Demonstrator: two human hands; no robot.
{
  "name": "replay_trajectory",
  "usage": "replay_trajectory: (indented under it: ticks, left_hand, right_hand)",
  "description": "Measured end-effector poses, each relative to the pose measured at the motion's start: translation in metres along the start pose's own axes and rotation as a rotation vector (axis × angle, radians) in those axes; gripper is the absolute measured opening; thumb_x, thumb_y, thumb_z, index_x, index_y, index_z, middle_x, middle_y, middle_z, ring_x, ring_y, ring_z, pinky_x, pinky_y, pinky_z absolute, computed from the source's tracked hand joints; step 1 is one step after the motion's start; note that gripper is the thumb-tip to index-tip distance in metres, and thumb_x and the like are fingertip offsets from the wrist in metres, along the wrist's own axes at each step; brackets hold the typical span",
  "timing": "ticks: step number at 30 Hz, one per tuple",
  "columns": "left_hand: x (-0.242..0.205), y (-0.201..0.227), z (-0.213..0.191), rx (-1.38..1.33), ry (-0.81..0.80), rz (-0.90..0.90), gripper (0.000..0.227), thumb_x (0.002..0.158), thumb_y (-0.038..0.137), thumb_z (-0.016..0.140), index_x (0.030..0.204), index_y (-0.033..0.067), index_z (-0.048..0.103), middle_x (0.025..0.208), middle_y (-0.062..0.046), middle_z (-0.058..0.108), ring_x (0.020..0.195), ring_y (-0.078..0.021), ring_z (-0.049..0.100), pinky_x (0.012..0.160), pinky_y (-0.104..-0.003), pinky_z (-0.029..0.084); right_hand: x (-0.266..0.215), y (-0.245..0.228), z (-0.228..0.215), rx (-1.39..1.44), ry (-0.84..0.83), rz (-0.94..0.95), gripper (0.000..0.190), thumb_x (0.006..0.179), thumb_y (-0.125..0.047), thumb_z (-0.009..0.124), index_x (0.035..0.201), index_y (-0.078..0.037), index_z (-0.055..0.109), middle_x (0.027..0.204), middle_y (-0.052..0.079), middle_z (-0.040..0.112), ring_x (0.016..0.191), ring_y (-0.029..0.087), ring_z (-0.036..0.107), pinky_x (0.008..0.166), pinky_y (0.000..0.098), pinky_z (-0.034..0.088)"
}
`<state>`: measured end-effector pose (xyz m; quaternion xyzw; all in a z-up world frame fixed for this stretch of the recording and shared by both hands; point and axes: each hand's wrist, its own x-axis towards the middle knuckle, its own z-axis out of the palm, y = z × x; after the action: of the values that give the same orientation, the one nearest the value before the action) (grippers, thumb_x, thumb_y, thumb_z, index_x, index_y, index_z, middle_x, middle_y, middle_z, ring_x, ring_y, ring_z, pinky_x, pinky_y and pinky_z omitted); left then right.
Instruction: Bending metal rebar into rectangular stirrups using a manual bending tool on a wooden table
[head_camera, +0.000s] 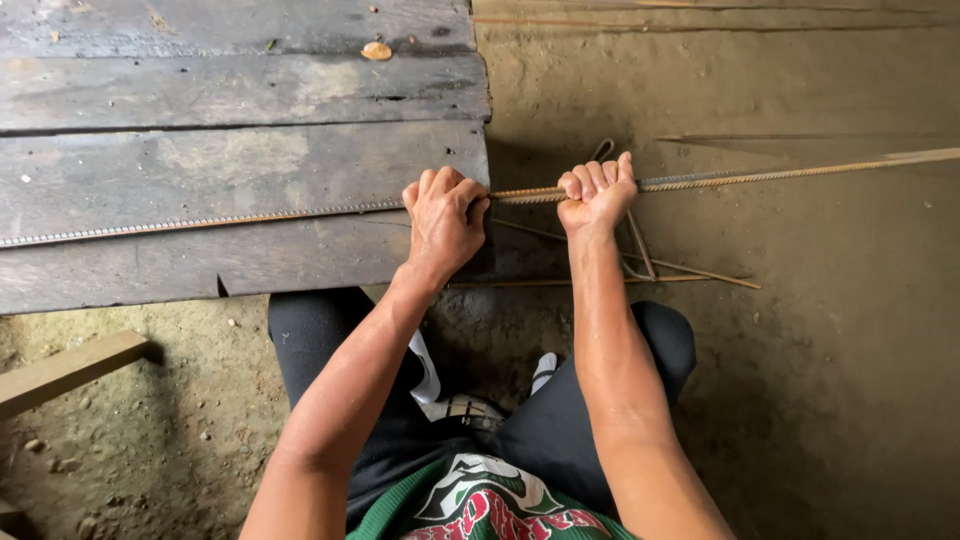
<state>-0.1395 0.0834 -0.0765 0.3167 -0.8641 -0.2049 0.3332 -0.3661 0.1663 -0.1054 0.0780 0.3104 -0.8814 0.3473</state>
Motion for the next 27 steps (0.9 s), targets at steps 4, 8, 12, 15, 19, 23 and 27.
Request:
replay_trajectory:
  ticks: [4, 8, 12, 15, 19, 23, 27]
  left_hand:
    - [0.004, 0.003, 0.009, 0.003, 0.001, 0.009, 0.016, 0.078, 0.026, 0.083, 0.082, 0.0245, 0.068, 0.086, 0.004, 0.054, 0.094, -0.0196, 0.054, 0.090, -0.038, 0.034]
    - [0.004, 0.009, 0.007, -0.021, 0.000, 0.032, 0.013, 0.078, 0.027, 0.084, 0.083, 0.0252, 0.072, 0.086, 0.004, 0.057, 0.096, -0.0197, 0.055, 0.090, -0.038, 0.034]
    - [0.006, 0.004, 0.001, -0.001, -0.057, 0.055, 0.013, 0.080, 0.028, 0.082, 0.089, 0.0268, 0.073, 0.086, 0.004, 0.057, 0.093, -0.0197, 0.055, 0.087, -0.038, 0.034]
    - [0.013, 0.006, -0.008, 0.068, -0.087, 0.120, 0.016, 0.080, 0.030, 0.083, 0.092, 0.0275, 0.073, 0.088, 0.004, 0.058, 0.098, -0.0194, 0.055, 0.089, -0.039, 0.033]
    - [0.010, 0.011, -0.022, -0.024, -0.111, 0.103, 0.044, 0.081, 0.030, 0.082, 0.121, 0.0252, 0.064, 0.112, -0.001, 0.056, 0.117, -0.0264, 0.051, 0.095, -0.041, 0.039]
    - [0.001, 0.010, -0.012, 0.023, -0.057, 0.156, 0.032, 0.077, 0.028, 0.082, 0.105, 0.0211, 0.069, 0.099, 0.000, 0.058, 0.110, -0.0246, 0.055, 0.096, -0.039, 0.038]
    - [0.004, 0.015, 0.002, 0.106, 0.009, 0.123, 0.024, 0.075, 0.028, 0.082, 0.095, 0.0234, 0.068, 0.092, 0.003, 0.056, 0.105, -0.0220, 0.055, 0.093, -0.038, 0.037]
  right_hand:
    - [0.008, -0.014, -0.010, -0.016, -0.038, 0.005, 0.054, 0.106, -0.043, 0.042, 0.058, -0.025, 0.024, 0.050, -0.010, 0.015, 0.037, 0.010, 0.021, 0.039, 0.0233, 0.018]
    - [0.008, -0.020, -0.018, -0.025, -0.040, -0.009, 0.053, 0.106, -0.041, 0.041, 0.059, -0.024, 0.026, 0.050, -0.011, 0.015, 0.037, 0.009, 0.021, 0.039, 0.0227, 0.018]
    - [0.012, -0.018, -0.025, 0.005, -0.090, -0.010, 0.053, 0.106, -0.041, 0.043, 0.058, -0.024, 0.027, 0.050, -0.011, 0.015, 0.038, 0.008, 0.020, 0.039, 0.0213, 0.018]
    - [0.012, -0.020, -0.019, 0.000, -0.118, -0.024, 0.053, 0.105, -0.042, 0.043, 0.058, -0.025, 0.026, 0.050, -0.011, 0.016, 0.038, 0.008, 0.021, 0.039, 0.0211, 0.018]
    - [0.009, -0.015, -0.014, 0.014, -0.062, -0.020, 0.052, 0.104, -0.044, 0.046, 0.058, -0.026, 0.027, 0.050, -0.011, 0.016, 0.038, 0.008, 0.022, 0.038, 0.0214, 0.019]
    - [0.007, -0.016, -0.012, 0.023, -0.051, -0.019, 0.053, 0.103, -0.045, 0.047, 0.058, -0.026, 0.026, 0.050, -0.011, 0.015, 0.037, 0.008, 0.021, 0.038, 0.0217, 0.019]
    - [0.003, -0.015, -0.007, 0.026, -0.038, -0.030, 0.053, 0.104, -0.044, 0.044, 0.059, -0.026, 0.025, 0.049, -0.011, 0.015, 0.037, 0.008, 0.021, 0.037, 0.0217, 0.019]
